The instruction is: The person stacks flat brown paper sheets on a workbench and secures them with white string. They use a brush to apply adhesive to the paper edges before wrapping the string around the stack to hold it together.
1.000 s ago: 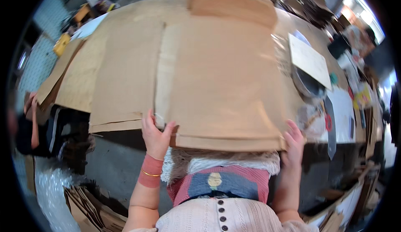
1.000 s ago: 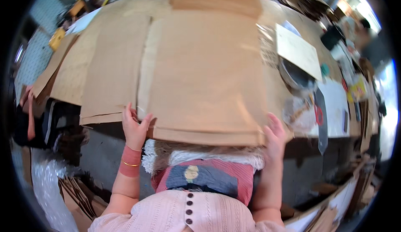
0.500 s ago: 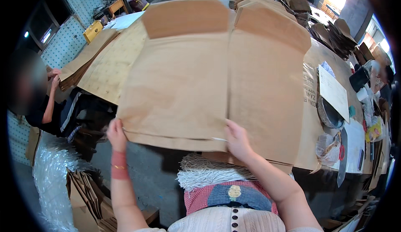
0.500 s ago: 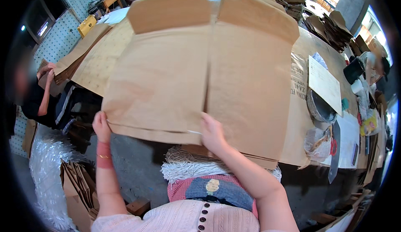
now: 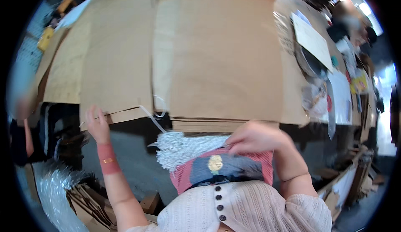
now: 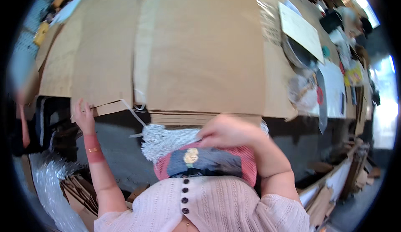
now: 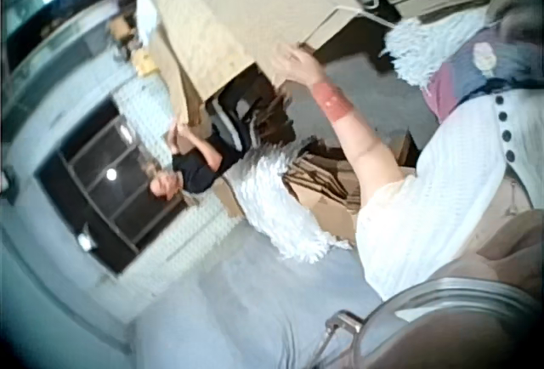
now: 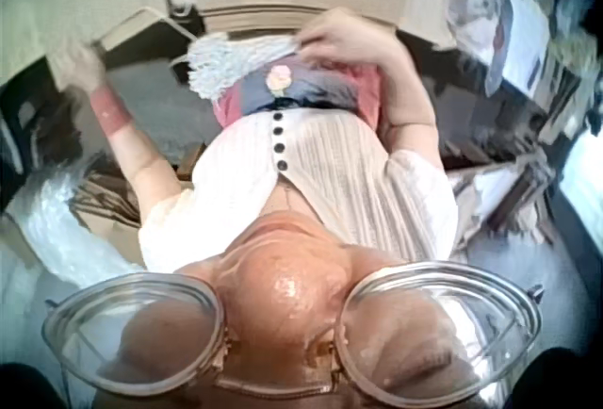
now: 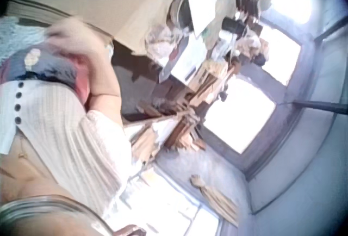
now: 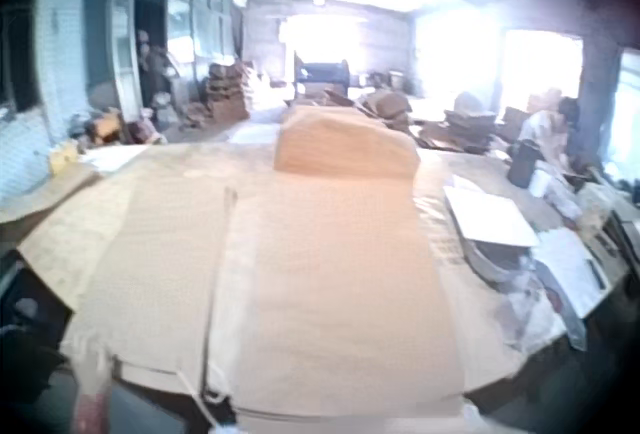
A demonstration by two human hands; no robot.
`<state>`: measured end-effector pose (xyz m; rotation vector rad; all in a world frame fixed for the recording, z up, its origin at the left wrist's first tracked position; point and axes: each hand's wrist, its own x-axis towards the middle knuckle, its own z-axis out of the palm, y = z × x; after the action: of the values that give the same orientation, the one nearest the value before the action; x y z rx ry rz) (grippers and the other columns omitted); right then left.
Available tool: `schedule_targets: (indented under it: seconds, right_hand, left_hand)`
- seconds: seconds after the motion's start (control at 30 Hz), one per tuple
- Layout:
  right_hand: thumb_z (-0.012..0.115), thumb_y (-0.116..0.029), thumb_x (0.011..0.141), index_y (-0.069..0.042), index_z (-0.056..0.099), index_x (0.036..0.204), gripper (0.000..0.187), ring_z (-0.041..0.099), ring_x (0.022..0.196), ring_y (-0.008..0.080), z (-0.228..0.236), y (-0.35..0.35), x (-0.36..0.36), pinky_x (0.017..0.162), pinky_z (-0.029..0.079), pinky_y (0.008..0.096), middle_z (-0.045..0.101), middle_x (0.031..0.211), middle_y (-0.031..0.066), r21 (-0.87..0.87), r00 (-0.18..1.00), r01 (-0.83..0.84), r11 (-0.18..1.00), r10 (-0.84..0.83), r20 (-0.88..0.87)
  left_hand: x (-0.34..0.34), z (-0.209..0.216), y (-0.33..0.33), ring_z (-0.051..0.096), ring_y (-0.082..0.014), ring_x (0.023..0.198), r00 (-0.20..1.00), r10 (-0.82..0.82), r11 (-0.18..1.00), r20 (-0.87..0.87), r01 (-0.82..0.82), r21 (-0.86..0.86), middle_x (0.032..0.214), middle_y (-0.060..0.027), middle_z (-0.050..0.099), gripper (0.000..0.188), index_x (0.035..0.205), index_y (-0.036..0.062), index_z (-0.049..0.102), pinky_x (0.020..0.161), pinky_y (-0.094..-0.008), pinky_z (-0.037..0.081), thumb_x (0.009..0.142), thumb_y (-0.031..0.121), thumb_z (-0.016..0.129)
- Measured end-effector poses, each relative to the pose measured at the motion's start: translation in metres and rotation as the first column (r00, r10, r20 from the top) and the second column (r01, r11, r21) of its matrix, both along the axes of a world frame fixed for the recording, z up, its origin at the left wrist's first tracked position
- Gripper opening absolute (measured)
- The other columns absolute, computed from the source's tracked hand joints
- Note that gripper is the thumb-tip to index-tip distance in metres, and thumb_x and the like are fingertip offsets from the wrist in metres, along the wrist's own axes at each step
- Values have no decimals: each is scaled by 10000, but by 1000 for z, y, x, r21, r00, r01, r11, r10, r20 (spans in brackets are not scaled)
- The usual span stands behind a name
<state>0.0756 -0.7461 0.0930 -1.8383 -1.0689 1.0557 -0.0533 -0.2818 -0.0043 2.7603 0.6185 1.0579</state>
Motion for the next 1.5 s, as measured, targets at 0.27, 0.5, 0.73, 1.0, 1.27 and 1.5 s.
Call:
schedule_targets:
  seconds: [0.27,0.5,0.73,1.0,1.27,1.5]
  right_hand:
    - [635,-44,705,-116,578,1163,467,605,803,299,-12,-237,50,661,493,400,551,867,113,-211,237,846,489,10,971]
    - [665,-30,716,-53,565,945,251,591,745,271,14,-267,52,644,484,367,546,840,106,68,177,693,717,-261,949]
    - [656,-99,708,-65,566,847,170,568,658,244,8,-255,68,573,472,355,507,732,79,252,101,583,773,-376,921]
    - [685,-119,736,-25,625,798,128,588,595,139,8,-265,72,531,462,276,578,654,20,453,-8,815,363,-774,633]
    - [740,-165,758,41,669,768,218,571,492,87,3,-280,187,482,459,247,642,639,33,505,-207,860,-74,-955,213]
    - [740,-265,768,37,632,718,325,574,447,104,9,-268,198,446,456,248,610,564,57,481,-263,872,-94,-918,296]
  left_hand:
    - [64,38,-271,556,-275,909,584,-788,587,-195,808,45,948,-96,572,307,906,31,620,752,-389,444,638,125,739]
    - [99,51,-294,551,-251,851,488,-805,562,-337,810,-170,845,-61,549,339,868,44,590,704,-375,446,565,110,727]
    - [97,49,-297,539,-295,885,484,-806,575,-342,775,-260,933,-99,548,388,954,35,585,746,-387,437,594,57,727]
    - [98,52,-298,520,-290,857,485,-796,586,-362,768,-258,912,-96,528,399,954,38,581,729,-385,417,584,57,729]
    - [96,58,-304,520,-292,854,521,-780,608,-347,762,-224,914,-100,531,390,933,33,582,721,-389,413,579,73,739]
    - [19,23,-288,552,-327,854,382,-753,619,-536,688,-378,920,-148,569,312,963,20,598,728,-417,443,671,78,692]
